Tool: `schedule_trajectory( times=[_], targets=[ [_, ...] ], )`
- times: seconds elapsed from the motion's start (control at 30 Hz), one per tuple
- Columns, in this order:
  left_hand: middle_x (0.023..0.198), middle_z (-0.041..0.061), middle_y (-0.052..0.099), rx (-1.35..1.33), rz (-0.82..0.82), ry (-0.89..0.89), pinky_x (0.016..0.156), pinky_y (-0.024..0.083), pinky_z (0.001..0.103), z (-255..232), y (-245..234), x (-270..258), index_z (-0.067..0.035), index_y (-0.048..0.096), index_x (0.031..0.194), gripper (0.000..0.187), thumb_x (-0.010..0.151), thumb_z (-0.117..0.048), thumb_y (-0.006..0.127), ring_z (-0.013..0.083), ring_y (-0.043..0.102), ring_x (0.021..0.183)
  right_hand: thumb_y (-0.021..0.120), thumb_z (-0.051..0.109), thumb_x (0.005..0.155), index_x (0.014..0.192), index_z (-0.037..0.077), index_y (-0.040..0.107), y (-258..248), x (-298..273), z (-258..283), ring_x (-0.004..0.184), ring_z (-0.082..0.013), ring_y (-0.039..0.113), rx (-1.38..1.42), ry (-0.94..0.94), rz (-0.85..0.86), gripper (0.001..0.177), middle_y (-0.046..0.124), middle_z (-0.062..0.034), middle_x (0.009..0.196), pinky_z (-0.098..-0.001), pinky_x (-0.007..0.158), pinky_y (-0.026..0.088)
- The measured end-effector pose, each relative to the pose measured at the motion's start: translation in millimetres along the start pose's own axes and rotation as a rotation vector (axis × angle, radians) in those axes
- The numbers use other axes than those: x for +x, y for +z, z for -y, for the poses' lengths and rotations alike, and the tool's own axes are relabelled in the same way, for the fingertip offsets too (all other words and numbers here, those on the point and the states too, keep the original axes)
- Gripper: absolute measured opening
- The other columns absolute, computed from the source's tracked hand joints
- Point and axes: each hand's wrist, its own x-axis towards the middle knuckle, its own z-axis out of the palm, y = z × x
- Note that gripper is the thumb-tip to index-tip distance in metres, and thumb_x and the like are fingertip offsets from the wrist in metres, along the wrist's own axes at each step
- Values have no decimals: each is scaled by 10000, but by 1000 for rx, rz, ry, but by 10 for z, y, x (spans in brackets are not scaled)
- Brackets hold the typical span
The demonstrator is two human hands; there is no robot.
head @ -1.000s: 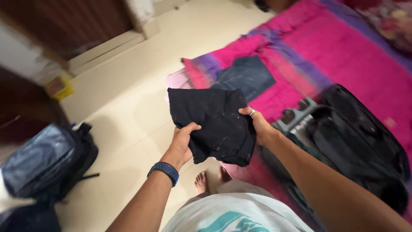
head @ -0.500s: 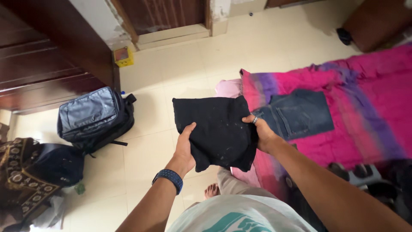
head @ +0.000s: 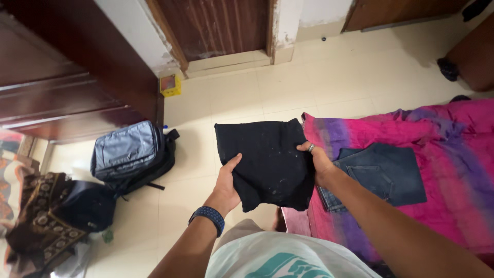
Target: The person removes items of clothing from a suitcase, including jeans, a black shirt, and a green garment, by hand and places them onto a bed.
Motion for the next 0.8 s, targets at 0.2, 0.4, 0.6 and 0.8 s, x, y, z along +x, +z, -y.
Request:
schedule_trajectory(
  times=[0.2,0.4,0.6,0.8],
  targets=[
    [1460,179,596,83,25,-25,1168,388,497,-51,228,348,-16,547,1407,612,908,-356,648,363,553,1330,659,339,757,1140,26,702,-196,53,123,1005,-322,682,137,-63,-10,496,735,-157,1113,-439,964,533],
    [1456,183,601,285,116,-170,1152,396,477,-115,667,852,-8,565,1394,602,927,-381,633,351,559,1327,651,316,763,1121,-1,702,-498,-67,167,992,-325,685,347,-138,-127,480,737,-169,1083,-435,961,534],
    [1370,185,656,524,325,-337,1109,458,488,87,1402,1462,-5,598,1338,550,923,-364,638,348,617,1254,636,354,756,1103,13,704,-1051,-212,139,961,-339,671,563,-212,-329,491,734,-173,1057,-451,946,516],
    [1290,177,688,781,527,-513,1012,548,471,416,2060,1789,6,628,1300,499,870,-232,716,342,656,1177,634,358,737,1093,42,692,-1258,-538,-148,980,-326,684,841,-397,-484,480,736,-153,1070,-468,962,524]
  ],
)
